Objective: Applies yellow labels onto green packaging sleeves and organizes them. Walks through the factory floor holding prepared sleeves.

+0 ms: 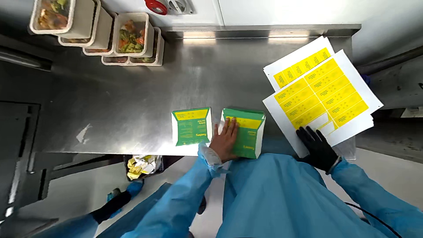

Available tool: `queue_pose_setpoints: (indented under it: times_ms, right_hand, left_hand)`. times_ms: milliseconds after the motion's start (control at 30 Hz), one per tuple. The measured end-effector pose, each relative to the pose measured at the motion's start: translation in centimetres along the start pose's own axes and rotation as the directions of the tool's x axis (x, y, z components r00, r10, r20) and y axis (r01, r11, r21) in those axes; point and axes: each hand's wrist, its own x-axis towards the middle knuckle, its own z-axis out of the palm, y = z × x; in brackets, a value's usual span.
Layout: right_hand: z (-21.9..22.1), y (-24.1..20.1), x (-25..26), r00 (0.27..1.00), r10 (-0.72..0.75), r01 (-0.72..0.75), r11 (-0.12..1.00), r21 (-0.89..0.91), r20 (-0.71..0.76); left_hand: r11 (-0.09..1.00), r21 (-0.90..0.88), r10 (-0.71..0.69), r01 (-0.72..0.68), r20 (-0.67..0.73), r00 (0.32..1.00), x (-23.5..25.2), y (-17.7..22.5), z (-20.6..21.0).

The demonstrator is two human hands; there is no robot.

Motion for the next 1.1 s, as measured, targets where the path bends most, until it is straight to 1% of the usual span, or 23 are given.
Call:
queue_pose_setpoints:
  times_ms: [100,167,200,233,267,333,400,433,467,533,567,600,633,700,733,767,800,833,867,900,967,1033,1100]
  right_hand:
    - [0.4,2.3,-2.6,0.99,-0.107,0.11,0.994,-0.024,0.096]
    - [0.4,3.2,-2.9,0.981,-0.174,0.177,0.984,-0.025,0.089]
    - [0.3,3.5,-3.0,0.975,-0.2,0.202,0.979,-0.016,0.102]
    - [0.0,3.7,-2.8,0.966,-0.225,0.228,0.974,-0.003,0.13]
    - [-0.3,4.1,-2.7,0.952,-0.256,0.259,0.966,0.006,0.166]
    - [-0.8,5.0,-3.0,0.922,-0.333,0.331,0.943,0.041,0.197]
    - [-1.7,6.1,-3.3,0.914,-0.392,0.386,0.92,0.072,0.109]
    - [-2.0,6.4,-3.4,0.92,-0.39,0.387,0.919,0.082,0.031]
    - [-2.2,6.4,-3.4,0.931,-0.357,0.363,0.928,0.084,-0.076]
    - [-2.8,6.1,-3.3,0.915,-0.266,0.3,0.952,0.069,-0.304]
    - [-3.2,5.8,-3.1,0.898,-0.227,0.269,0.961,0.063,-0.377]
    - [-3.7,5.4,-3.1,0.886,-0.202,0.246,0.968,0.054,-0.417]
    - [-4.3,4.9,-3.1,0.877,-0.192,0.232,0.972,0.039,-0.44]
    - [-5.4,3.8,-2.8,0.848,-0.224,0.243,0.97,-0.022,-0.481]
    - [-5.8,3.3,-2.8,0.838,-0.251,0.258,0.965,-0.054,-0.484]
    - [-6.0,2.9,-2.9,0.841,-0.279,0.273,0.959,-0.08,-0.464]
    - [-6.1,2.6,-3.0,0.843,-0.307,0.292,0.951,-0.103,-0.442]
    - [-6.0,2.3,-3.1,0.848,-0.329,0.31,0.944,-0.115,-0.415]
    - [-5.7,2.0,-3.1,0.854,-0.352,0.329,0.936,-0.127,-0.384]
    - [-5.4,2.0,-3.2,0.863,-0.375,0.355,0.927,-0.12,-0.338]
    - [-5.1,2.5,-3.4,0.878,-0.437,0.438,0.898,-0.039,-0.195]
    - [-4.6,4.1,-3.2,0.877,-0.478,0.48,0.874,0.07,-0.047]
    - [-4.7,5.7,-3.1,0.899,-0.426,0.437,0.886,0.154,-0.098]
  left_hand:
    - [0.998,0.043,0.024,-0.034,0.222,0.975,-1.5,1.2,-1.6]
    - [0.995,0.01,0.093,-0.099,0.25,0.964,-3.4,1.4,-3.3]
    - [0.991,-0.012,0.134,-0.134,0.153,0.979,-4.9,1.2,-3.8]
    - [0.987,-0.035,0.153,-0.154,-0.039,0.988,-6.6,0.7,-4.2]
    - [0.989,-0.055,0.119,-0.137,-0.243,0.963,-8.3,0.2,-4.5]
    - [0.997,-0.075,-0.031,-0.011,-0.539,0.842,-10.7,-1.3,-4.8]
    - [0.979,-0.112,-0.202,0.172,-0.669,0.715,-11.0,-4.2,-3.0]
    - [0.96,-0.133,-0.271,0.247,-0.671,0.69,-10.6,-6.2,-1.1]
    - [0.937,-0.153,-0.339,0.315,-0.628,0.701,-10.2,-8.3,0.9]
    - [0.881,-0.173,-0.472,0.441,-0.398,0.787,-9.2,-10.7,3.7]
    - [0.858,-0.175,-0.513,0.483,-0.254,0.82,-8.6,-10.7,3.8]
    - [0.847,-0.197,-0.527,0.494,-0.188,0.829,-8.4,-10.1,3.4]
    - [0.849,-0.244,-0.52,0.469,-0.228,0.823,-8.3,-8.6,2.3]
    - [0.825,-0.49,-0.503,0.281,-0.411,0.76,-7.1,-2.3,-0.9]
    - [0.712,-0.691,-0.547,0.124,-0.435,0.716,-5.4,2.6,-1.7]
    - [0.441,-0.897,-0.585,-0.034,-0.316,0.747,-3.4,7.9,-2.2]
    - [0.119,-0.99,-0.521,-0.08,-0.131,0.843,-1.2,12.8,-2.3]
    - [-0.131,-0.989,-0.391,-0.064,-0.008,0.92,1.3,16.5,-1.9]
    - [-0.312,-0.949,-0.29,-0.048,0.047,0.956,3.8,19.2,-1.5]
    - [-0.425,-0.904,-0.249,-0.043,0.071,0.966,6.0,21.4,-1.4]
    - [-0.487,-0.872,-0.31,-0.047,0.122,0.943,9.0,24.2,-1.3]
    - [-0.434,-0.897,-0.425,-0.087,0.119,0.897,10.9,25.2,-0.5]
    - [-0.372,-0.92,-0.473,-0.125,0.072,0.878,11.5,25.7,0.2]
